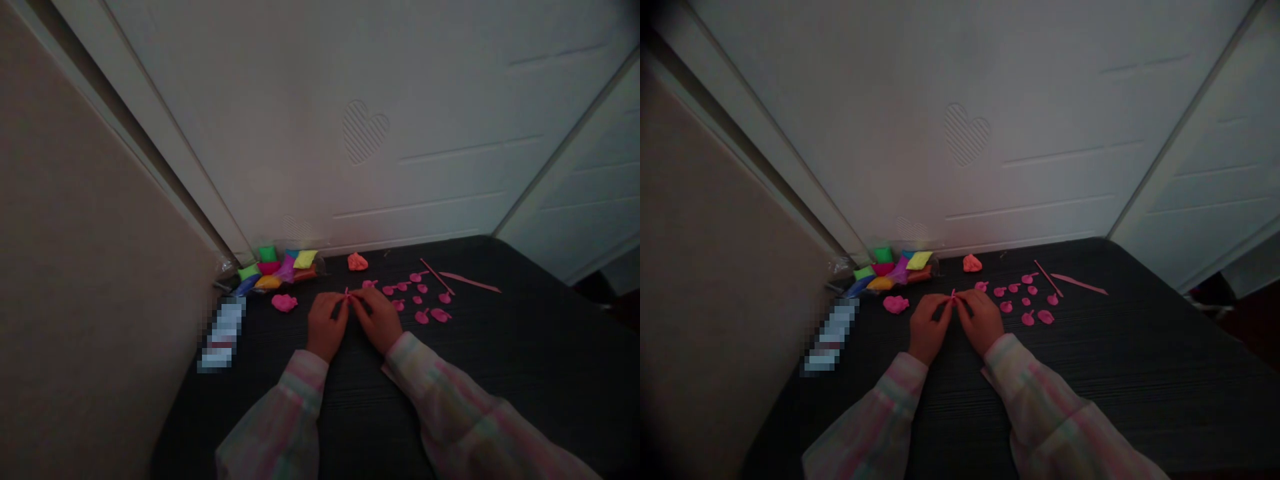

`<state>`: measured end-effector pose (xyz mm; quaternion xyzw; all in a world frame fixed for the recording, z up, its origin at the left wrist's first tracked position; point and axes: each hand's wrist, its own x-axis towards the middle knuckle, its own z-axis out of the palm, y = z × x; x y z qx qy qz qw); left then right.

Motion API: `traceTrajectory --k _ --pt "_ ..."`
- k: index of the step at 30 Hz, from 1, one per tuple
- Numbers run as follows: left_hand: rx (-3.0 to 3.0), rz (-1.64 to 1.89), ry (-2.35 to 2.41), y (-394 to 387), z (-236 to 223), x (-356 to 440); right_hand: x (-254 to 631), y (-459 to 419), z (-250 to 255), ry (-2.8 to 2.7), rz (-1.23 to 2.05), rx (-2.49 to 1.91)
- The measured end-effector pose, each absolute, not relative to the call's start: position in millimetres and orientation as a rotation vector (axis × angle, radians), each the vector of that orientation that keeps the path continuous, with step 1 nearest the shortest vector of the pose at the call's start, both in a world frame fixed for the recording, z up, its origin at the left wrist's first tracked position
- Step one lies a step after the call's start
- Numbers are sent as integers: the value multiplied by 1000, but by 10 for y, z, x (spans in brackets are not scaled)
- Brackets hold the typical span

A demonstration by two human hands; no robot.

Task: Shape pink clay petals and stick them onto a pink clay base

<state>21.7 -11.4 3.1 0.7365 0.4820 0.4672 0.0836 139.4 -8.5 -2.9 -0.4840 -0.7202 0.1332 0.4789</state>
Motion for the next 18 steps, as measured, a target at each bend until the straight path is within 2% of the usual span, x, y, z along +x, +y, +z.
traceTrajectory --k 7,18 --pt "2263 1525 1426 -87 11 221 1392 -69 -45 -1760 255 -1135" --pt "2322 1449 1471 -79 -11 208 1398 -66 -65 -1815 211 -1150"
